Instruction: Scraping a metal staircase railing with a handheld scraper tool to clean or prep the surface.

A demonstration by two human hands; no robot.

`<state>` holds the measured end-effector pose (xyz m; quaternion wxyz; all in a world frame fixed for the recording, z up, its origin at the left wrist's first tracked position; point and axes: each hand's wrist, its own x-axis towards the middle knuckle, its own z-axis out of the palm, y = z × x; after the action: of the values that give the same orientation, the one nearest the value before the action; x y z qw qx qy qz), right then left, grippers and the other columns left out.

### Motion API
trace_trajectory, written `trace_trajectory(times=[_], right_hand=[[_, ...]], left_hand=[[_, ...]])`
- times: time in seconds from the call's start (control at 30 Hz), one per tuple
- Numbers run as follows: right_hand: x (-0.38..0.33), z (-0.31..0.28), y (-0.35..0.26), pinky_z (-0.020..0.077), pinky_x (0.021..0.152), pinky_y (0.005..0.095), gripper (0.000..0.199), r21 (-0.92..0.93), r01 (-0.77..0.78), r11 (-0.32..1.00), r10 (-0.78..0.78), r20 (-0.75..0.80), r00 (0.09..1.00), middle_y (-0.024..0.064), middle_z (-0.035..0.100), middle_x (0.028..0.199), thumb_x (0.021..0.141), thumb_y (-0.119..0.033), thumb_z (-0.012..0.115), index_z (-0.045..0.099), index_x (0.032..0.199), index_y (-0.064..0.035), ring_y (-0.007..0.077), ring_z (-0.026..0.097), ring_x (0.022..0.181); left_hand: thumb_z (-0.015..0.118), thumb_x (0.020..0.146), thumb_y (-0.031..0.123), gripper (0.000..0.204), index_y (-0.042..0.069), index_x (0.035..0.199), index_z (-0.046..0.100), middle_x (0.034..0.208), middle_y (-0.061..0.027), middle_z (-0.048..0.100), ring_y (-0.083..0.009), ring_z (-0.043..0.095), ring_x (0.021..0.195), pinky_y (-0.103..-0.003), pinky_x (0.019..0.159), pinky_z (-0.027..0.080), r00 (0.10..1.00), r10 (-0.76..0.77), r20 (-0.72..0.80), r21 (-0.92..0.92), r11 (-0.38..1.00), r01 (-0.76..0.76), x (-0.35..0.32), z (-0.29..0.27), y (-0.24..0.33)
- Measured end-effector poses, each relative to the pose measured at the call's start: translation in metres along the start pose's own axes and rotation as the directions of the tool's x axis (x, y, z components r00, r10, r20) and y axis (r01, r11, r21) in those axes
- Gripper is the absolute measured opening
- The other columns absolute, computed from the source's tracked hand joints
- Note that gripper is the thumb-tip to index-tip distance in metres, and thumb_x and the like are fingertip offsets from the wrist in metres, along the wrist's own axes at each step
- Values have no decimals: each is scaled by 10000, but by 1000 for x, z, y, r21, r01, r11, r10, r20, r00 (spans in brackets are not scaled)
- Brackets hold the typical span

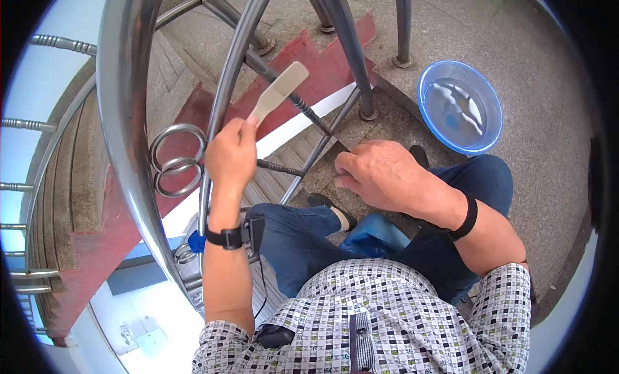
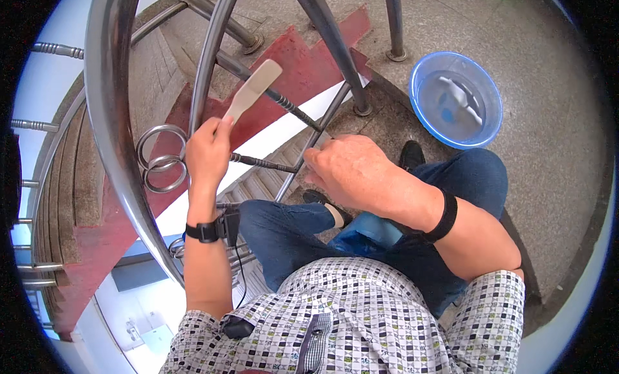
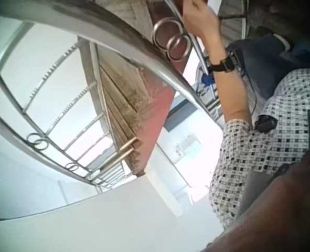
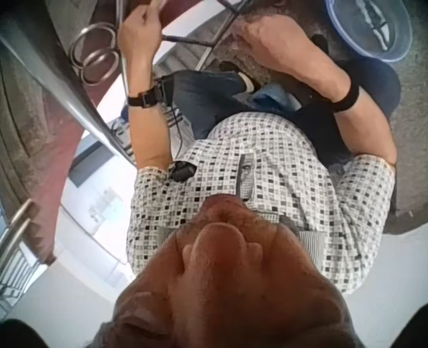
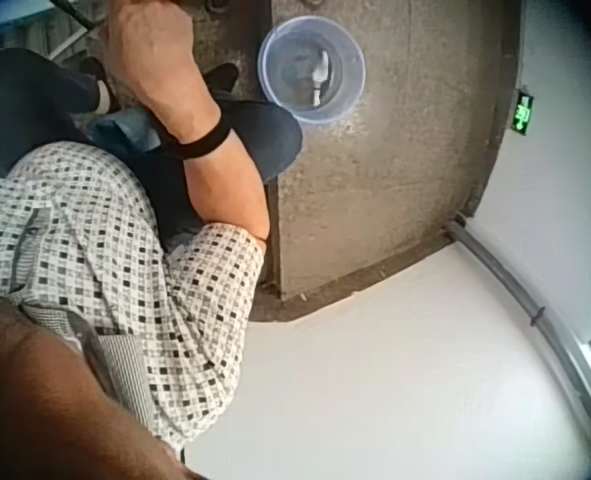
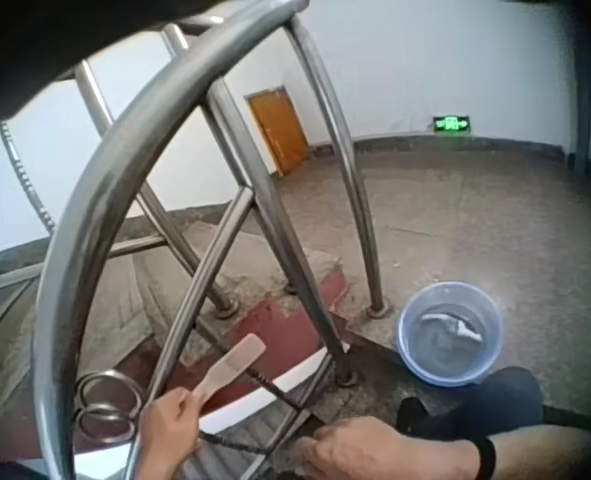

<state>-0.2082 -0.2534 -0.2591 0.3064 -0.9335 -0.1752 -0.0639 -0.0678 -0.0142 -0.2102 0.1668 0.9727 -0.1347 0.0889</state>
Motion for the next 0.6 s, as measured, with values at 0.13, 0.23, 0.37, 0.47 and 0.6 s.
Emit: trace_trajectory(times=[0.13, 0.23, 0.37, 0.47, 0.6], right_hand=[[-2, -6, -6, 554, 735, 485, 205, 22, -3, 1000, 1, 50, 999, 144, 685, 798, 908, -225, 756, 664, 903, -43, 366, 703, 825], [-1, -5, -6, 554, 731, 487, 207, 21, 8, 1000, -9, 59, 998, 145, 681, 793, 911, -226, 752, 660, 906, -40, 369, 703, 824], [0, -5, -5, 556, 735, 485, 215, 3, -1, 1000, 1, 64, 998, 143, 680, 793, 911, -230, 753, 656, 910, -39, 371, 704, 829], [1, -4, -2, 557, 746, 486, 220, -3, -7, 1000, 7, 68, 998, 146, 691, 810, 909, -239, 756, 664, 913, -39, 372, 705, 834], [1, 0, 0, 558, 755, 489, 217, -39, 18, 999, -17, 40, 999, 145, 704, 832, 906, -242, 762, 678, 923, -42, 371, 706, 841]], left_hand=[[599, 1033, 454, 413, 77, 937, 739, 795, -208, 706, -458, 694, 815, -505, 702, 510, 1000, -23, -2, -16, 1000, 23, -14, -10, -28], [600, 1033, 453, 410, 79, 950, 742, 773, -188, 701, -436, 696, 794, -490, 702, 512, 999, -43, 2, -11, 999, 43, -18, -10, -33], [596, 1031, 450, 404, 87, 942, 749, 773, -199, 705, -446, 695, 803, -509, 704, 509, 1000, -23, -18, -32, 999, 23, -11, -3, -20], [588, 1031, 449, 405, 92, 930, 749, 783, -212, 708, -459, 694, 821, -529, 709, 507, 1000, -23, -15, -26, 999, 22, 1, 5, -1], [585, 1024, 460, 423, 83, 913, 740, 816, -232, 714, -479, 690, 853, -555, 727, 507, 999, -24, -27, -20, 1000, 24, 12, 12, 26]])
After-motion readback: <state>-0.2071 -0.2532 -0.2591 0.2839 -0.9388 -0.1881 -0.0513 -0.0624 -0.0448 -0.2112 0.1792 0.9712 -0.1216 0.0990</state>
